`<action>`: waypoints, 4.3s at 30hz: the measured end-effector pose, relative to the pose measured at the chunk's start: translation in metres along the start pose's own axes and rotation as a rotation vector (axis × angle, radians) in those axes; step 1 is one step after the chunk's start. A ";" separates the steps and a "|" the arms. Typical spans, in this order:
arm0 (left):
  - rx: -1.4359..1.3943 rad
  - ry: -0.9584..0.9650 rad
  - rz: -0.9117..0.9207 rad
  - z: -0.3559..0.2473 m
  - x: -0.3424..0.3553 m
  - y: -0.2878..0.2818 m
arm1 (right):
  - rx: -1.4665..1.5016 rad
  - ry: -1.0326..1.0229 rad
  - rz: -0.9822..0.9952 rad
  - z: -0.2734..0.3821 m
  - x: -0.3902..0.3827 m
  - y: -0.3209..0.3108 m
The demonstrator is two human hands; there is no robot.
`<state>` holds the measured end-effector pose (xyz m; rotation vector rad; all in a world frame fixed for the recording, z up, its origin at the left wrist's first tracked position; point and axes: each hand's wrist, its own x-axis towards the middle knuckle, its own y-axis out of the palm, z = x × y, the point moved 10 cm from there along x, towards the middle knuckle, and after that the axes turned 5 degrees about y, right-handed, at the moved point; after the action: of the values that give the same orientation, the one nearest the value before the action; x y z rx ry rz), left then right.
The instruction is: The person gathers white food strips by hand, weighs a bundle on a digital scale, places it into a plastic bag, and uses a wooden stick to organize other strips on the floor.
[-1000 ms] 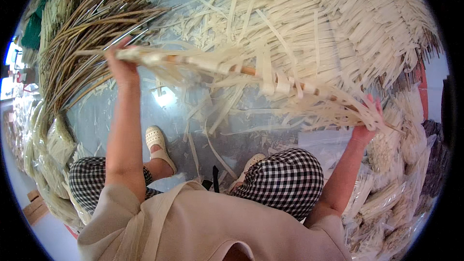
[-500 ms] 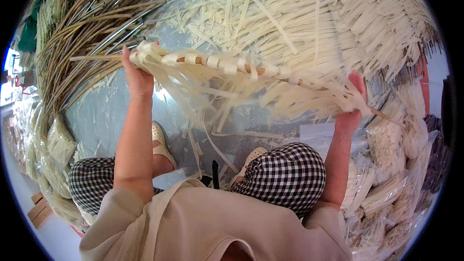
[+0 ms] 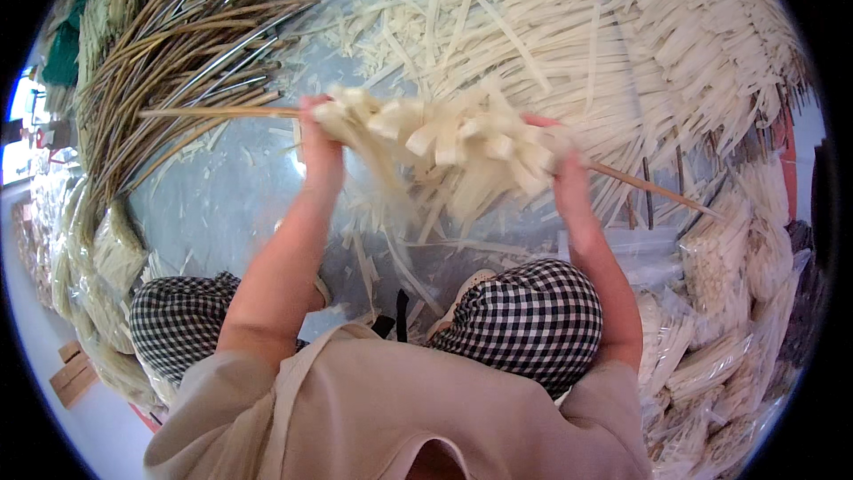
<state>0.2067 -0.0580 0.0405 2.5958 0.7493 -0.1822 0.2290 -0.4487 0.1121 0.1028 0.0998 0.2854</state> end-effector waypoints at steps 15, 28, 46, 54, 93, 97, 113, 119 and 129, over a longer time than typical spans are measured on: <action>0.826 -0.369 0.196 -0.096 0.018 -0.012 | 0.351 0.833 0.224 -0.036 0.002 0.105; 1.335 0.509 0.443 -0.035 -0.018 0.066 | -1.346 -0.033 0.094 -0.109 0.026 0.005; 1.695 0.595 0.826 0.047 -0.059 0.126 | -1.664 -0.162 0.162 0.027 0.001 -0.090; 1.735 0.490 0.690 0.036 -0.044 0.089 | -1.674 0.067 0.077 0.057 -0.015 -0.132; 1.335 -0.906 0.211 0.002 -0.161 -0.342 | -0.908 0.157 0.169 0.056 0.034 0.103; 1.330 -0.839 0.237 0.019 -0.150 -0.337 | -0.835 0.011 0.196 0.055 0.074 0.126; 0.817 -0.716 -0.126 -0.063 -0.305 -0.402 | -0.702 0.034 0.531 0.065 0.044 0.352; 0.073 -0.223 -0.175 -0.235 -0.201 -0.314 | -0.746 -0.058 0.543 0.109 -0.017 0.423; -0.440 0.127 -0.200 -0.297 -0.086 -0.325 | -1.321 0.206 0.569 0.115 -0.059 0.342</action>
<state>-0.0372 0.2785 0.2082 2.1301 0.9721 0.0829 0.0916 -0.1495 0.2704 -1.2307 0.0687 0.8766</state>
